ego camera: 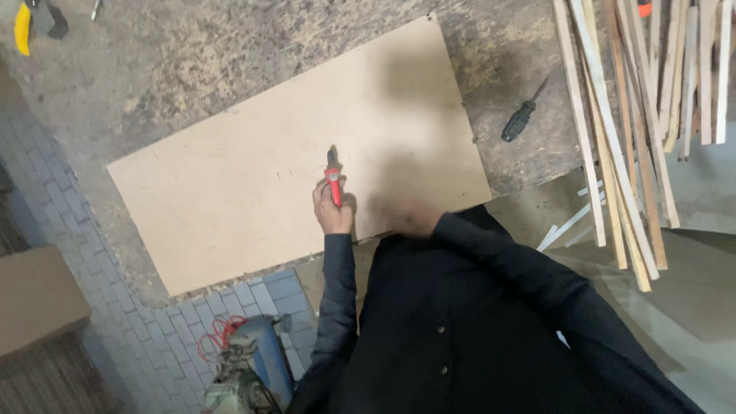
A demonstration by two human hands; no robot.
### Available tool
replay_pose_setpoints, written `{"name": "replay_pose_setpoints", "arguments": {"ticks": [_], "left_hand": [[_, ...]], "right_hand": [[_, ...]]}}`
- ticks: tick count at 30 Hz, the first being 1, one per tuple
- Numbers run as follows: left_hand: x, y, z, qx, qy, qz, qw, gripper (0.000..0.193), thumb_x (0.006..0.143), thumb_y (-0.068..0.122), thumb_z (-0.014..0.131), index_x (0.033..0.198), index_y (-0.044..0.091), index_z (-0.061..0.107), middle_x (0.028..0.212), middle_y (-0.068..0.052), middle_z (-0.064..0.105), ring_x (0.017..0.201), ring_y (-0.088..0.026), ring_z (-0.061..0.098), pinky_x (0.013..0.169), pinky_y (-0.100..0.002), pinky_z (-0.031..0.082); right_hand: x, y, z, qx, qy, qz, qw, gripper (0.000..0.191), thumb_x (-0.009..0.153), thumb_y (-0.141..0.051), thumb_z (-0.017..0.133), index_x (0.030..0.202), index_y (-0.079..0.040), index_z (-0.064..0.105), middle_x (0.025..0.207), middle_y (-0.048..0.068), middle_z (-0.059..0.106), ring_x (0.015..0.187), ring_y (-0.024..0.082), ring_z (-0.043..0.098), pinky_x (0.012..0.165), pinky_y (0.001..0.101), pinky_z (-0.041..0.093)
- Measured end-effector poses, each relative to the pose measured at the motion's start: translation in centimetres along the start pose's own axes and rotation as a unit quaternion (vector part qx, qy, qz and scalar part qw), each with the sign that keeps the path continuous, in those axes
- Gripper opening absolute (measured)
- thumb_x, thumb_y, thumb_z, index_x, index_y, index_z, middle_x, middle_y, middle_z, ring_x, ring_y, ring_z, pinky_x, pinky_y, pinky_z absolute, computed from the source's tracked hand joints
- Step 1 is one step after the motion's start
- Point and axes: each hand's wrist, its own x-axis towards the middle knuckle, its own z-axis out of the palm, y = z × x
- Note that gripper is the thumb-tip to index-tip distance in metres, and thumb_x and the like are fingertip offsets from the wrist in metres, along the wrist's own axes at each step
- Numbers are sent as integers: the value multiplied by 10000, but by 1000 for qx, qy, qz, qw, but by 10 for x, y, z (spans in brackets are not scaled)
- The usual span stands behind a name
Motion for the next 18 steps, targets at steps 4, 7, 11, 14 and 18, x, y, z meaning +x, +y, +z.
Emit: {"name": "replay_pose_setpoints", "arguments": {"ticks": [4,7,11,14,18], "left_hand": [[-2,11,22,9,-48,112,992,371,761,21,672,1130,38,713,1221,-180,611,1200,-354,569,1047,-423,466],[-10,32,48,-27,-85,148,985,297,804,48,691,1100,44,690,1219,-181,597,1178,-355,579,1022,-426,483],[-29,52,68,-82,-124,129,980,352,736,-10,600,1070,51,695,1194,-173,617,1135,-358,614,986,-419,522],[-40,49,59,-81,-134,129,979,296,735,-8,667,1023,50,696,1108,-164,665,1054,-365,647,942,-429,529],[-58,23,24,-103,-152,-45,982,332,718,85,809,1019,64,670,946,-124,709,879,-310,718,817,-385,569]], "right_hand": [[-24,31,-58,-98,353,154,918,403,930,-219,765,1307,-115,668,1262,129,710,1143,324,669,1002,418,512],[-52,39,-91,-186,436,192,859,601,906,-263,847,1378,13,600,1327,236,658,1204,409,615,1036,461,480],[-63,33,-103,-116,409,200,883,819,844,-307,851,1444,112,484,1326,284,622,1197,406,612,1028,458,481],[-51,34,-109,-64,392,259,880,877,826,-365,844,1469,91,460,1332,261,621,1184,379,628,1020,443,496],[-19,41,-133,-148,352,233,894,895,858,-435,839,1495,74,472,1419,303,556,1314,442,546,1087,494,443]]}}
